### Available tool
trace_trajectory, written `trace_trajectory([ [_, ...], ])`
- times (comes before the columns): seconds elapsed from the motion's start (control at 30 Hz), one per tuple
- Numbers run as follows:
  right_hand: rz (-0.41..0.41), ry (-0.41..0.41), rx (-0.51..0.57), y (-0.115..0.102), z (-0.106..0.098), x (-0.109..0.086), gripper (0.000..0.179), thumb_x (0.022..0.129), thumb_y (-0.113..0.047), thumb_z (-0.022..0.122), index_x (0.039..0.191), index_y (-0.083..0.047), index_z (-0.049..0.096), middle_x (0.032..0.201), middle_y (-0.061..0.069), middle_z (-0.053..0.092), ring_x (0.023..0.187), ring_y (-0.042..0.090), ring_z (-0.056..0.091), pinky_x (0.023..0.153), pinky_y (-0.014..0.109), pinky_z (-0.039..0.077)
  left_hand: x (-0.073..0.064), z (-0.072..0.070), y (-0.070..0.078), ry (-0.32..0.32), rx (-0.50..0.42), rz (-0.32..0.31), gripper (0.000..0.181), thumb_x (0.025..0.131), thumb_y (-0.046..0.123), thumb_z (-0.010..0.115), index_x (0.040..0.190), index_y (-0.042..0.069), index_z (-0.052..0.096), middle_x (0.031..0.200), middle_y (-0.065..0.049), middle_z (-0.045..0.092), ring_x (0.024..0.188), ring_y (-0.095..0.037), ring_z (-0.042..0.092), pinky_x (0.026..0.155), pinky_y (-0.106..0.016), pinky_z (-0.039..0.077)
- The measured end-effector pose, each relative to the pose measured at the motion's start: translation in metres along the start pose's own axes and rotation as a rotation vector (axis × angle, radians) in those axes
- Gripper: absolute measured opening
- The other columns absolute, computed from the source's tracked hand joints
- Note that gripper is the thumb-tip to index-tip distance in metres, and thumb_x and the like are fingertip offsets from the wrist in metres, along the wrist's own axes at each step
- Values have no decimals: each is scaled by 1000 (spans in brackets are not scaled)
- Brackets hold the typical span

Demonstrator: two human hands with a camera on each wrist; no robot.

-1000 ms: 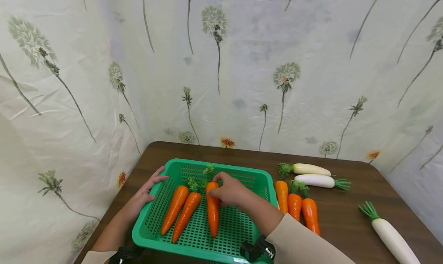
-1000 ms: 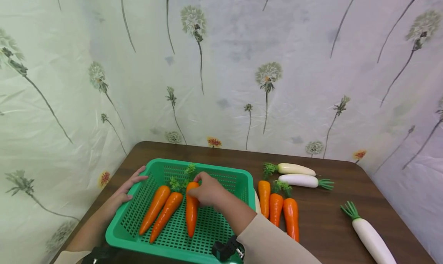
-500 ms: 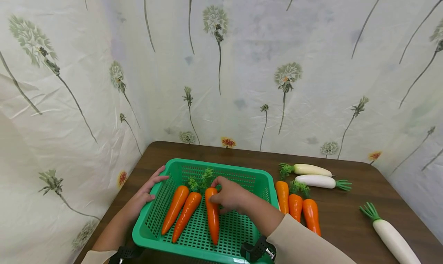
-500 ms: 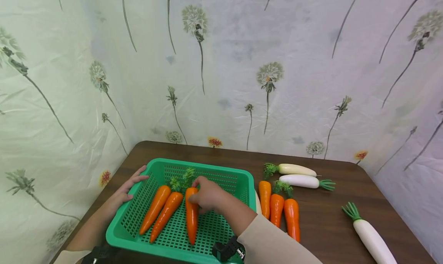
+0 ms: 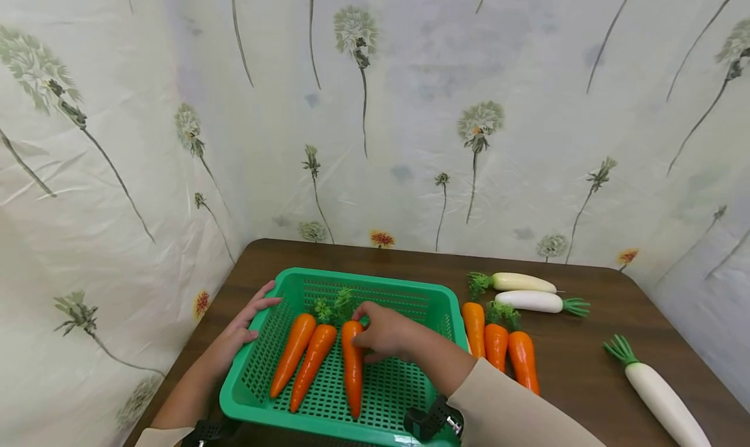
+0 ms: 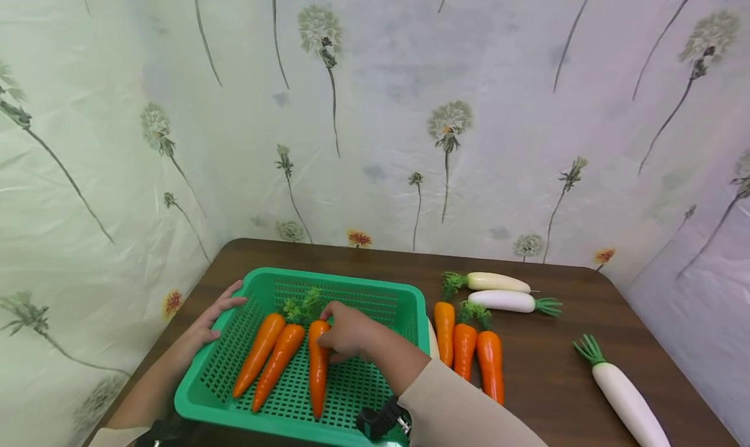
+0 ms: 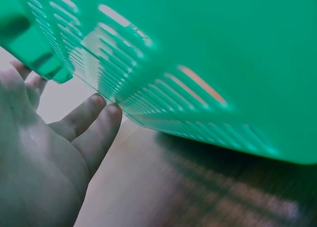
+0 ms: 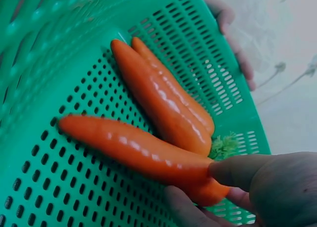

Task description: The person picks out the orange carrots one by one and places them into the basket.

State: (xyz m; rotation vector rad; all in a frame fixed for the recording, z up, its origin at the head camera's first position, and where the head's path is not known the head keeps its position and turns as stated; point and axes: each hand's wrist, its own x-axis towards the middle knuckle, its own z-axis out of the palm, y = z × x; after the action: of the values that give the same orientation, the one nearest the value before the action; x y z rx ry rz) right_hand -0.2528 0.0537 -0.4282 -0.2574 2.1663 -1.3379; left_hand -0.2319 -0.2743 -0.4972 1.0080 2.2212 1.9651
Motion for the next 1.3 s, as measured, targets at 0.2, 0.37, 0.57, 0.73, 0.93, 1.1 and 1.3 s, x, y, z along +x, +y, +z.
trace_trajectory([
  [0.2, 8, -6, 4, 0, 0, 1, 38, 95, 2, 67, 129, -3, 50, 111, 20, 64, 90, 29, 71, 81, 47, 62, 0, -1, 0, -7, -22, 5, 58, 95, -1, 34, 151, -16, 32, 177, -13, 0, 154, 5, 14, 112, -19, 32],
  [0.37, 12, -14, -21, 1, -1, 1, 40, 94, 0, 68, 130, -4, 51, 113, 20, 62, 93, 29, 70, 83, 46, 61, 0, -2, -1, -12, -13, -5, 57, 96, -1, 33, 151, -15, 32, 177, -12, 0, 154, 6, 13, 111, -19, 34],
  [0.57, 1, -36, -55, -1, -2, 0, 44, 93, -2, 70, 133, -4, 52, 114, 18, 62, 96, 29, 68, 85, 48, 61, -1, -2, 0, -6, -8, -36, 60, 93, -4, 33, 152, -14, 32, 177, -11, -1, 153, 8, 13, 110, -20, 36],
  [0.73, -37, -10, -143, -3, -5, -2, 36, 95, -7, 71, 129, -4, 58, 109, 15, 62, 93, 31, 68, 84, 47, 60, 0, -3, 1, -9, -13, -36, 61, 93, -4, 33, 153, -13, 32, 177, -12, -2, 153, 8, 14, 109, -21, 37],
  [0.93, -68, 17, -185, -4, -7, -3, 26, 97, -10, 70, 122, -5, 62, 111, 15, 63, 93, 31, 68, 81, 47, 60, 0, -2, 2, -11, -29, -31, 60, 93, -4, 33, 152, -14, 31, 177, -14, -3, 153, 6, 14, 109, -21, 38],
  [1.1, -76, 8, -183, -5, -10, -5, 24, 98, -11, 69, 120, -6, 63, 114, 13, 64, 97, 33, 68, 82, 49, 60, 0, -1, 1, -13, -24, -20, 59, 94, -3, 33, 152, -15, 31, 177, -14, -3, 153, 6, 15, 110, -21, 37],
  [1.3, -92, -2, -148, -9, -16, -13, 27, 99, -16, 69, 123, -5, 63, 122, 14, 65, 102, 35, 68, 84, 51, 59, -2, -1, -2, -6, -23, -5, 58, 95, -2, 33, 151, -16, 31, 176, -15, -1, 153, 6, 15, 110, -20, 36],
])
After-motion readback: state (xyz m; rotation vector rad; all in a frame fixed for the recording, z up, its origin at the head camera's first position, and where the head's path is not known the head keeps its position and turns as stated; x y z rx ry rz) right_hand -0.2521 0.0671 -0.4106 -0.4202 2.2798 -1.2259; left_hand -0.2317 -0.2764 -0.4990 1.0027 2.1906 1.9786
